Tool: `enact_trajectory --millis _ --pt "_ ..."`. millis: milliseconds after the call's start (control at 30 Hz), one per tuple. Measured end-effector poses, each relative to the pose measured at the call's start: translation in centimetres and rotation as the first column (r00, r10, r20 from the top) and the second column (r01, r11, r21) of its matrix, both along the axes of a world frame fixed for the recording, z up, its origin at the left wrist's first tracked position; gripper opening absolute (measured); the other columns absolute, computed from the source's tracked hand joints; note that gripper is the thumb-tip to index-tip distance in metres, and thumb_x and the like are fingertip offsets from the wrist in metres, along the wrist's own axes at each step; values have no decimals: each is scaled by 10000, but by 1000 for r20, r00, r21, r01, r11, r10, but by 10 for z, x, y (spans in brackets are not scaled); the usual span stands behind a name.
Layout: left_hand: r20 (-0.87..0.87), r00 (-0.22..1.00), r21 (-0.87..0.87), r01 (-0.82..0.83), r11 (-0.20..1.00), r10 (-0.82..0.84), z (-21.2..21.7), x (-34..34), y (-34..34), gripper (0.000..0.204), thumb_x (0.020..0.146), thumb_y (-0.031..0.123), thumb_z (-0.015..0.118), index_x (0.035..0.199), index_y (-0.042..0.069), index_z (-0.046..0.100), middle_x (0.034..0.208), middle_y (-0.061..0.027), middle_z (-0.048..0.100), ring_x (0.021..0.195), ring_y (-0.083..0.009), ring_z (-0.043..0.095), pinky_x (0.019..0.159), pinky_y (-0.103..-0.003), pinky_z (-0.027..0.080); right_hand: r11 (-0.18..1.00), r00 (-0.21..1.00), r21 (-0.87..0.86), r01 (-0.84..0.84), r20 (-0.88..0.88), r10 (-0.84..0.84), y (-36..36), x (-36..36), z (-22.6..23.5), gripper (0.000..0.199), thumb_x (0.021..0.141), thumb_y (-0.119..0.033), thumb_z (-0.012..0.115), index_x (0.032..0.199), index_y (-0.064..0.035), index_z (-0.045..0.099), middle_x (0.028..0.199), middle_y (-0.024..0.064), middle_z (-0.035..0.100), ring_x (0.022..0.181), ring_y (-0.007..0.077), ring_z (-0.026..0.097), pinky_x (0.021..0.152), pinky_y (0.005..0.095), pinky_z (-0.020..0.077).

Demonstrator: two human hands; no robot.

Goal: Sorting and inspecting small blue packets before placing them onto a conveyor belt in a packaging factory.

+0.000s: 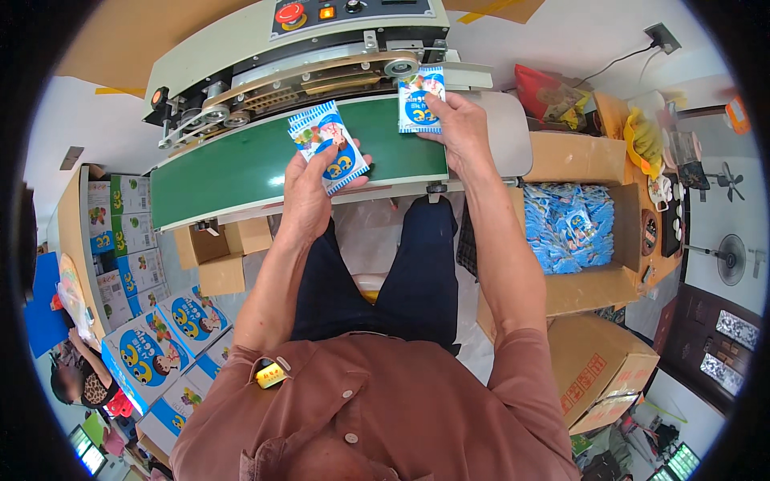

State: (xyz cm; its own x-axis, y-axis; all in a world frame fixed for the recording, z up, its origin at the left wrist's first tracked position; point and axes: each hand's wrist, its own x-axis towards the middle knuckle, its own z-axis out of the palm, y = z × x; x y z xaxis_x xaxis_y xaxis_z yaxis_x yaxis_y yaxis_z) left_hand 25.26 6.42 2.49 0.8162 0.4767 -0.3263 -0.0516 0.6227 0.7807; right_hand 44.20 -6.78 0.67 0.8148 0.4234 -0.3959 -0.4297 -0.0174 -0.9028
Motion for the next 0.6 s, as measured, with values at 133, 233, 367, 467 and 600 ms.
enact_trajectory --millis 133,233,367,467,600 --pt "-7 1000 66 5 998 -5 -3 -4 2 313 997 183 574 1249 0 543 1124 -125 658 961 -229 701 707 -322 633 997 997 14 -73 5 73 22 -7 -8 284 957 -189 660 1138 30 660 982 90 722 829 158 713 719 329 611" --pt "-36 999 140 5 990 0 -5 -8 3 307 993 174 591 1240 -4 553 1136 -112 659 964 -197 692 731 -323 628 992 993 29 -120 2 120 44 -22 -7 281 958 -189 657 1128 35 662 977 93 722 830 162 712 722 334 611" --pt "-22 1000 130 3 991 0 -1 -14 5 302 986 168 609 1224 -11 563 1143 -105 660 966 -173 685 739 -329 631 984 982 18 -177 63 176 55 -32 -11 303 971 -213 640 1138 40 649 1001 109 709 881 175 705 719 336 605" --pt "51 999 41 0 999 -2 0 -16 7 297 979 159 619 1215 -14 570 1125 -102 669 947 -168 688 720 -318 634 995 968 -18 -96 231 98 37 -53 7 353 980 -260 629 1178 33 626 1061 111 688 924 169 690 738 330 594" --pt "61 997 49 33 998 -36 0 -4 -2 288 966 137 633 1202 -19 579 1094 -97 681 908 -162 694 687 -300 636 929 948 191 -316 34 316 12 -84 20 404 977 -312 635 1219 11 614 1101 100 674 950 169 678 765 320 578"
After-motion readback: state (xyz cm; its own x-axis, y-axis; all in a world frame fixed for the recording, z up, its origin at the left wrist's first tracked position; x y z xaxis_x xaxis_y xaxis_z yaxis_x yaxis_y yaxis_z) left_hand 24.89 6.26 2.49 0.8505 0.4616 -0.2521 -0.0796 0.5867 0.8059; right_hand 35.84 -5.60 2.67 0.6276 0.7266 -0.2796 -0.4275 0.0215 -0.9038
